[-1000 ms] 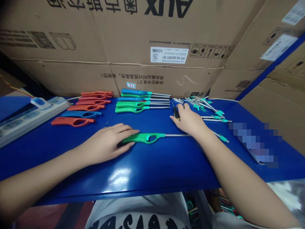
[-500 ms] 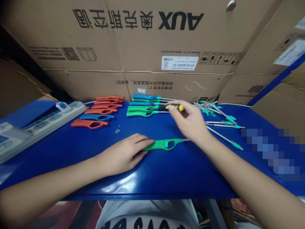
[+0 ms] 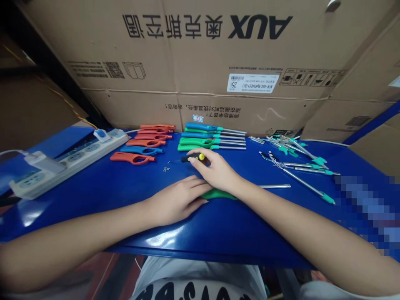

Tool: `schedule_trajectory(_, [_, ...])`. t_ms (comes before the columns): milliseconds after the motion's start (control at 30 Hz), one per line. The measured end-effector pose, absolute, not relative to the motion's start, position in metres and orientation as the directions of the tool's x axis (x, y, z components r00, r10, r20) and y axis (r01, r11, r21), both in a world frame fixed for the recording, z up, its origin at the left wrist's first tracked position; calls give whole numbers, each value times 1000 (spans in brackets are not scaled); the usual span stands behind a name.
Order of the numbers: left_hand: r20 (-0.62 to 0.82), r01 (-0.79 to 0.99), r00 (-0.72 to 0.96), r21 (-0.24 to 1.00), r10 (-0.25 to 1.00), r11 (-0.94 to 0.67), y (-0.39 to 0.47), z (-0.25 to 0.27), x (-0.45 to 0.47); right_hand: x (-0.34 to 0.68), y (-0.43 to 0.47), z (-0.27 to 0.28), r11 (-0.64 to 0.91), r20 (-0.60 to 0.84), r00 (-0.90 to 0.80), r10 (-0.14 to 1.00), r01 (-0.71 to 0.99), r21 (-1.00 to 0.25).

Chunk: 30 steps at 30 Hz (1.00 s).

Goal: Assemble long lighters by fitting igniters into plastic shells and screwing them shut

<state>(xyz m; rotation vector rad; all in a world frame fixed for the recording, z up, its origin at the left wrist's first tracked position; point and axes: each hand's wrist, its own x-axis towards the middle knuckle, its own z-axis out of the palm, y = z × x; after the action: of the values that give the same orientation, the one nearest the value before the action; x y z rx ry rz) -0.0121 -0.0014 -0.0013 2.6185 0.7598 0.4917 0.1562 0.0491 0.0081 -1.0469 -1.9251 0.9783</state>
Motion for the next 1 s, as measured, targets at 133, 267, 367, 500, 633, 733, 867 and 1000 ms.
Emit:
schedule_trajectory(133, [252, 409, 785, 476, 566, -778, 2, -8, -12, 159, 46, 12, 293, 197, -366, 910, 229, -928])
schedule_trajectory(267, [299, 351, 775, 530, 557, -772, 7, -15, -12, 172, 42, 25, 262, 252, -179, 951, 37, -964])
schedule_trajectory(367, [318, 272, 802, 559, 505, -783, 10, -15, -11, 192, 42, 36, 330, 327, 40, 944, -138, -934])
schedule_trajectory(500, [328, 221, 810, 597, 486, -771, 8, -11, -8, 217, 46, 43, 361, 340, 164, 926, -127, -924])
schedule_trajectory(633, [363, 215, 647, 757, 670, -617, 1, -7, -4, 220, 43, 40, 306, 265, 207, 942, -195, -932])
schedule_trajectory(733, [297, 116, 481, 911, 825, -396, -2, -4, -1, 212, 40, 36, 286, 232, 221, 947, -257, -923])
schedule_trajectory(867, [162, 33, 398, 981, 903, -191, -1, -1, 0, 208, 38, 32, 282, 245, 174, 954, -236, -930])
schedule_trajectory(1000, [190, 94, 340, 968, 921, -234, 1, -1, -2, 209, 38, 31, 298, 275, 133, 952, -199, -934])
